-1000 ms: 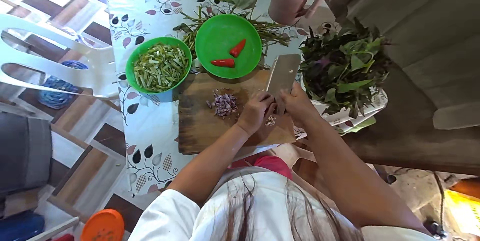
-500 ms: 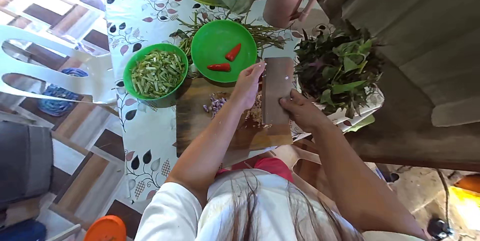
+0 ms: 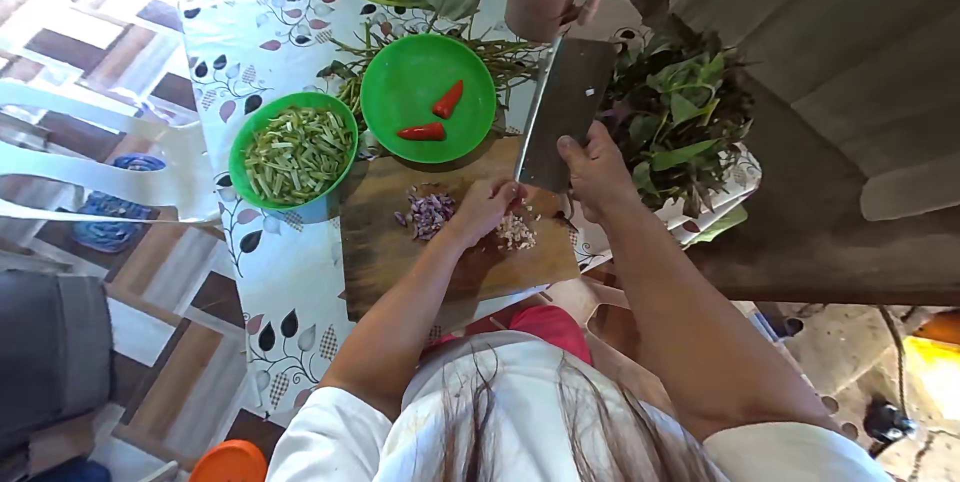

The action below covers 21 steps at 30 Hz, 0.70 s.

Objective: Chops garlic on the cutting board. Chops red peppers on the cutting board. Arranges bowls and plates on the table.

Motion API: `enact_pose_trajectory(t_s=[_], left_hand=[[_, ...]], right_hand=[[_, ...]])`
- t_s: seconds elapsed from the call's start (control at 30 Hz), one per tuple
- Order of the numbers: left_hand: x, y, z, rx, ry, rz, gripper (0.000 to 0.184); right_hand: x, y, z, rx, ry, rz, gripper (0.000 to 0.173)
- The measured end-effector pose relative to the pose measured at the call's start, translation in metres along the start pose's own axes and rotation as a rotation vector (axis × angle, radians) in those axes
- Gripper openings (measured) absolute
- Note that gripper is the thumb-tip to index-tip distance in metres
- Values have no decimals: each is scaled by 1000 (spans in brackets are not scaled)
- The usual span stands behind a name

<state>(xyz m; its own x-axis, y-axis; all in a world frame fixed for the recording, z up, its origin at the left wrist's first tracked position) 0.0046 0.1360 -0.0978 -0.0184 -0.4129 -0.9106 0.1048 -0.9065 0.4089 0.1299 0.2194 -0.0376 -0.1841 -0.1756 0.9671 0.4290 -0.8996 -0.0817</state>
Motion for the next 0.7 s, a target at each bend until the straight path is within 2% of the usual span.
enact_pose_trajectory(t_s=[0.07, 0.13, 0.23, 0.3, 0.47, 0.53, 0.6, 0.7], left_hand=[[-7, 3, -3, 20, -318, -93, 32], [-17, 8, -4, 13, -530, -309, 27], [-25, 10, -1, 15, -588, -482, 22], [-25, 6, 3, 8, -624, -437, 23], [-7, -3, -2, -72, -937, -118, 40], [-2, -3, -8, -134, -983, -126, 42], [0, 1, -18, -130, -986, -160, 36], [0, 14, -15, -118, -831, -191, 38]], right_hand=[[-1, 5, 14, 5, 160, -6, 33], [-3, 17, 27, 76, 362, -51, 30], [-12, 41, 35, 214, 584, -187, 30], [-16, 58, 32, 273, 680, -256, 29], [-24, 81, 9, 388, 856, -353, 30], [-19, 85, -2, 423, 891, -366, 33], [-12, 87, -18, 465, 918, -357, 34], [-3, 87, -45, 533, 926, -329, 35]])
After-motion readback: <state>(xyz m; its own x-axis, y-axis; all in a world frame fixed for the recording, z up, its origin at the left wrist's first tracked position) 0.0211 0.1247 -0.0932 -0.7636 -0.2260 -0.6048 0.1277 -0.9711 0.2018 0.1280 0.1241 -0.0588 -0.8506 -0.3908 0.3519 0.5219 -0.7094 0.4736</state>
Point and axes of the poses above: each hand's wrist, its own y-axis away from the middle knuckle, its own z-axis out of the back of the hand, x = y × z, the point moved 8 cm from there along -y, towards the middle knuckle, and after that the axes turned 14 degrees about z, right-handed, at the moved point
